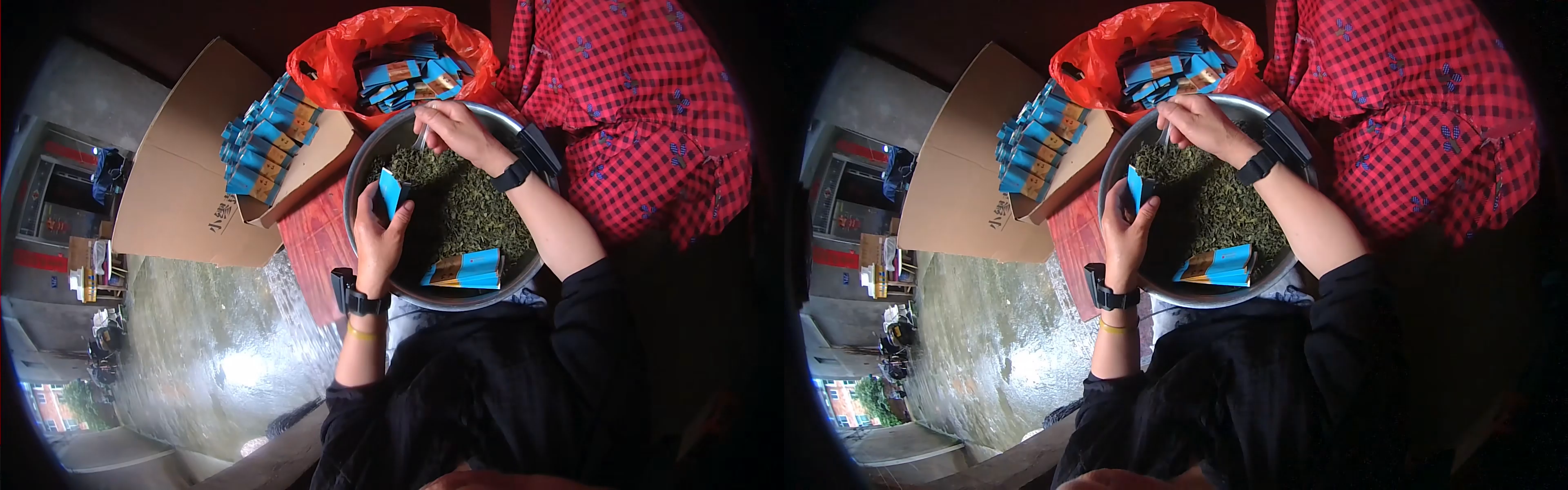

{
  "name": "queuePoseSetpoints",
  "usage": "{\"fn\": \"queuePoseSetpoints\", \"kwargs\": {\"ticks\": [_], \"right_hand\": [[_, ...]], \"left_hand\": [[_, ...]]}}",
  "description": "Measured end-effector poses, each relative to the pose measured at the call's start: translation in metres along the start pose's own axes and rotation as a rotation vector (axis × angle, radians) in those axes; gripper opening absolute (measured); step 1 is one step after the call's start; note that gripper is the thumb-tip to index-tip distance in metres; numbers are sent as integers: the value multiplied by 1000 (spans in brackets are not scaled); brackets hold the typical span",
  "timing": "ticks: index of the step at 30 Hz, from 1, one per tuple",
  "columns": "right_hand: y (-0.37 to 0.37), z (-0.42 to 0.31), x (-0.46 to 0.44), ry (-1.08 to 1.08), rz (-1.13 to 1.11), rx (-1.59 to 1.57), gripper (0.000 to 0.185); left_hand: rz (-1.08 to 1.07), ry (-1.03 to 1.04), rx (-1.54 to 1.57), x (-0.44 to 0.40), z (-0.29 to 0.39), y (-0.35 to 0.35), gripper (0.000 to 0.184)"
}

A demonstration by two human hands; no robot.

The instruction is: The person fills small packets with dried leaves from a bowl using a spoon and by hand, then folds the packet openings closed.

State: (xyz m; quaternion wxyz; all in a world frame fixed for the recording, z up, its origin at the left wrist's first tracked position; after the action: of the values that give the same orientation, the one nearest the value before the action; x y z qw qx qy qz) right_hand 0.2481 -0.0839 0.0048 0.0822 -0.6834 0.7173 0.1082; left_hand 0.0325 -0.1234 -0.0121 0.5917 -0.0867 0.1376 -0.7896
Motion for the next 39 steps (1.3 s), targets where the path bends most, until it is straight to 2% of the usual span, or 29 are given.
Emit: {"fn": "queuePoseSetpoints", "kwargs": {"ticks": [7, 15, 22, 32, 34, 39], "right_hand": [[0, -2, 1, -29, 33, 51, 36], [12, 0, 6, -52, -77, 143, 34], [-1, -6, 3, -117, 63, 70, 34], [1, -9, 4, -98, 5, 60, 33], [1, -10, 5, -98, 26, 84, 33], [1, -9, 6, -118, 28, 195, 35]], "left_hand": [[33, 38, -48, -1, -5, -1, 56], [38, 21, -97, 1, 2, 0, 55], [39, 18, -103, 2, 3, 0, 55], [61, 52, -147, 2, 3, 0, 54], [42, -13, -142, 3, 5, 0, 55], [59, 49, -128, 0, -5, 1, 55]]}}
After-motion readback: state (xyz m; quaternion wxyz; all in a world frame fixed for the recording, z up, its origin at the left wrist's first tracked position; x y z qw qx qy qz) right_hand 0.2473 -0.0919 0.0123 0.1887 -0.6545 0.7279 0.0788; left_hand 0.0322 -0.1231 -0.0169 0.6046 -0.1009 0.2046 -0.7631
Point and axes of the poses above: each hand's wrist, its own x-axis away from the middle knuckle, its own y-axis out of the palm, z = x × y, the point moved 2 cm from there along -x, towards the middle knuckle, and after that the axes turned 8 degrees about -y, right-handed, at the moved point
